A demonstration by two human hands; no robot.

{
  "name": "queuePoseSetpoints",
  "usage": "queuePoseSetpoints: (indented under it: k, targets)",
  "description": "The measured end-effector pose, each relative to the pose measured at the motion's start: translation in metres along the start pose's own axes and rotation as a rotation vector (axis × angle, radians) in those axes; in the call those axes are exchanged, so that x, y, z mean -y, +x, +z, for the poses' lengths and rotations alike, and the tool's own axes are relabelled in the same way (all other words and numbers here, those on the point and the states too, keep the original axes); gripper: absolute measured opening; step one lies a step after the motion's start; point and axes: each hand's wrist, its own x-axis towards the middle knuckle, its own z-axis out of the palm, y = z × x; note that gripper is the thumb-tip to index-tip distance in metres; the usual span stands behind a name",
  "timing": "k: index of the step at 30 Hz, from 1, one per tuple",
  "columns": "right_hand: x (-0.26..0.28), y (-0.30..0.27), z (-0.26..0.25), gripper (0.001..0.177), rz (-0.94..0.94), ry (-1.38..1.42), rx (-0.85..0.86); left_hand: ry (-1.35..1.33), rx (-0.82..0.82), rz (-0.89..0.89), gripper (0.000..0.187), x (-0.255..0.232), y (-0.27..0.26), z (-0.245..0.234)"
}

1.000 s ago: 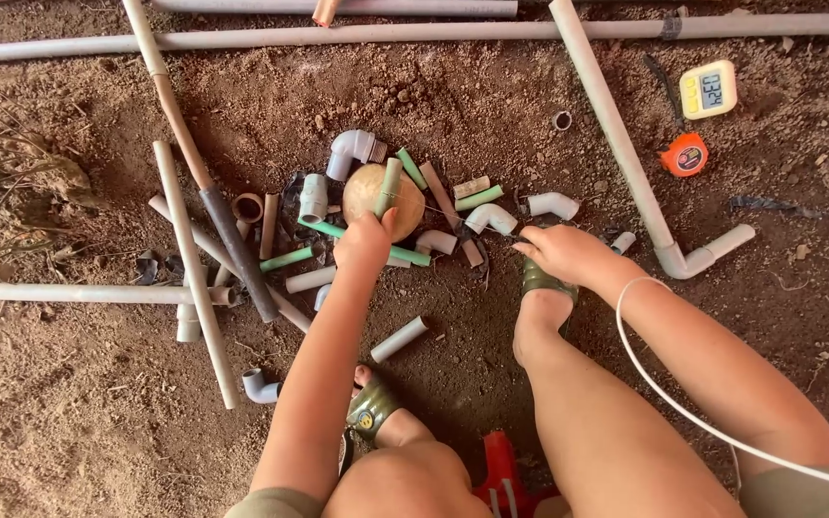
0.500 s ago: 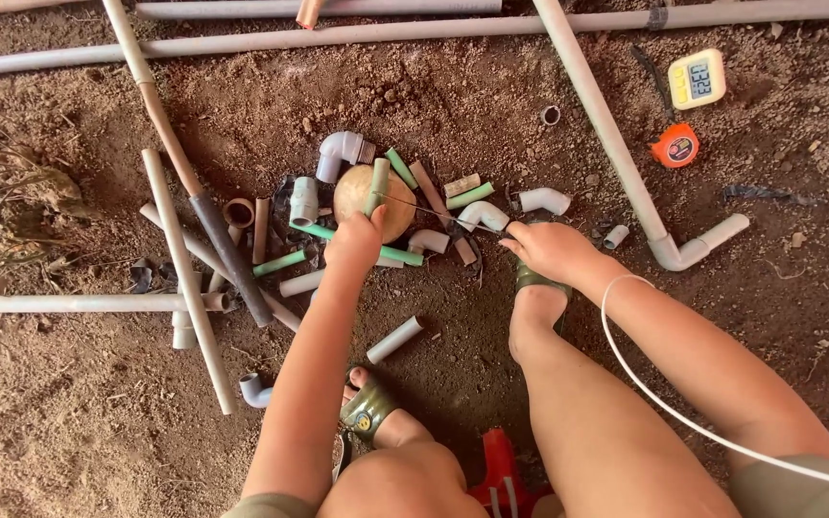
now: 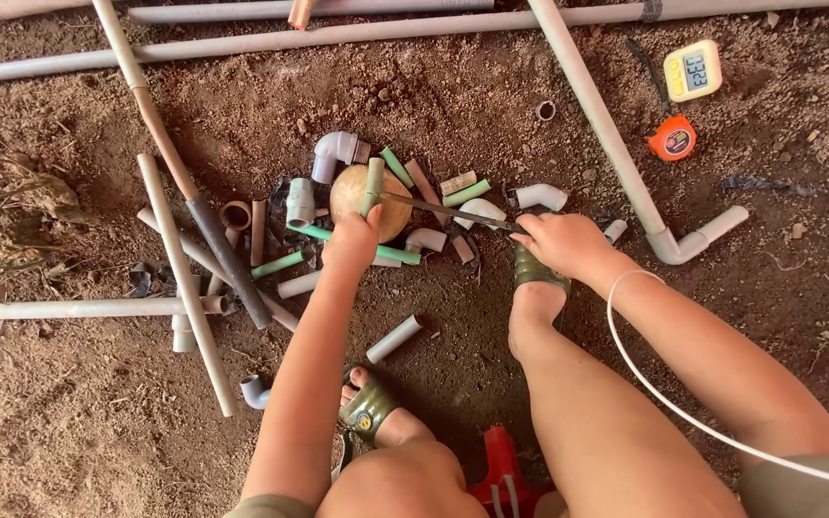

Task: The person uses a hacksaw to cut a green plastic pipe while sitting on the ground. They then pick up a long metal pipe and a dark pipe, briefly aligning them before returning to sawing the green pipe.

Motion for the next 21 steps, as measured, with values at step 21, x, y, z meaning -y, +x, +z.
queuePoseSetpoints:
  k: [21]
  targets:
    - [0.013,-0.006,-0.012,0.051,-0.041,-0.044,-0.332,0.116,-0.312,0.171,0.057,0.014,0.001,0.024]
